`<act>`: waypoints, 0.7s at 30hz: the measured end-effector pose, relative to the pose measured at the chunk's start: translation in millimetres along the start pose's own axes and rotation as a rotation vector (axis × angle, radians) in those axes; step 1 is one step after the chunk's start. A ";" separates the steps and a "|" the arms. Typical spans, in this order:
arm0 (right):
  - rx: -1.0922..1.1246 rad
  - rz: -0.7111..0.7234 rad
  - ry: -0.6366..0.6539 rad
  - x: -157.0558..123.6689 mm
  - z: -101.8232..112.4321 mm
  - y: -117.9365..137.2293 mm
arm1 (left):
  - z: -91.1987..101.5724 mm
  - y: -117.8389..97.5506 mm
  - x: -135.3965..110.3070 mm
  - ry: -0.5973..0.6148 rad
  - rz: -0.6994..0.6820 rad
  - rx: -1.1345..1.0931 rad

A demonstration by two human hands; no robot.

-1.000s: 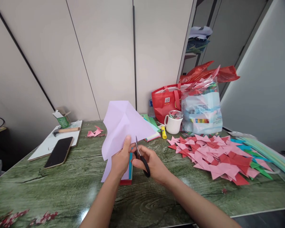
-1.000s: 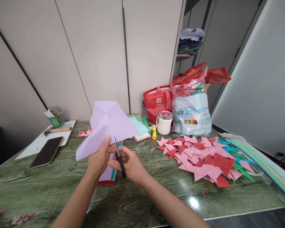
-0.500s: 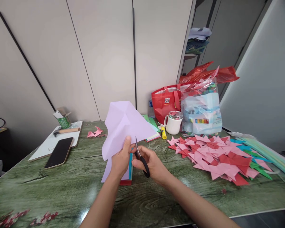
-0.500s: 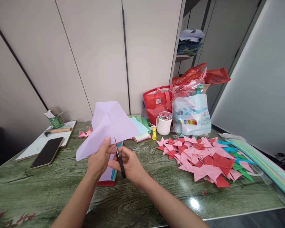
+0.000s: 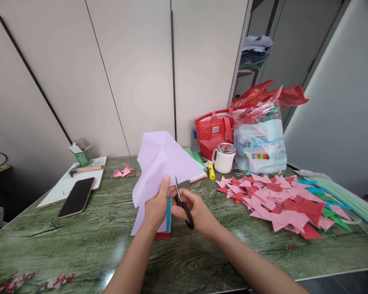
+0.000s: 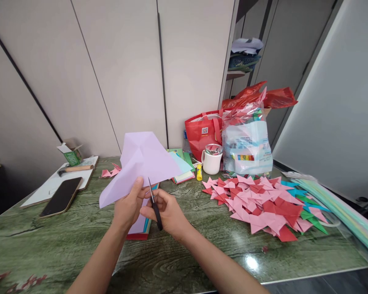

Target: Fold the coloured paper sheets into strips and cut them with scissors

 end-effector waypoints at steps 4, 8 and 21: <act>0.002 0.006 0.002 0.5 -0.2 0.1 | -0.4 2.8 1.1 0.001 0.005 -0.029; -0.015 0.024 0.012 0.7 -0.9 1.1 | 1.5 7.9 3.1 0.002 0.006 -0.003; -0.005 0.036 0.010 1.3 -1.3 2.9 | 1.3 14.8 4.6 0.014 0.041 0.000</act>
Point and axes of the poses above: each hand's wrist, its own x-axis towards the middle knuckle, its own z-axis out of the back of the hand, y = z × x, the point moved 10 cm from there along x, towards the middle knuckle, and after that the axes turned 8 degrees about -y, right-handed, at the moved point
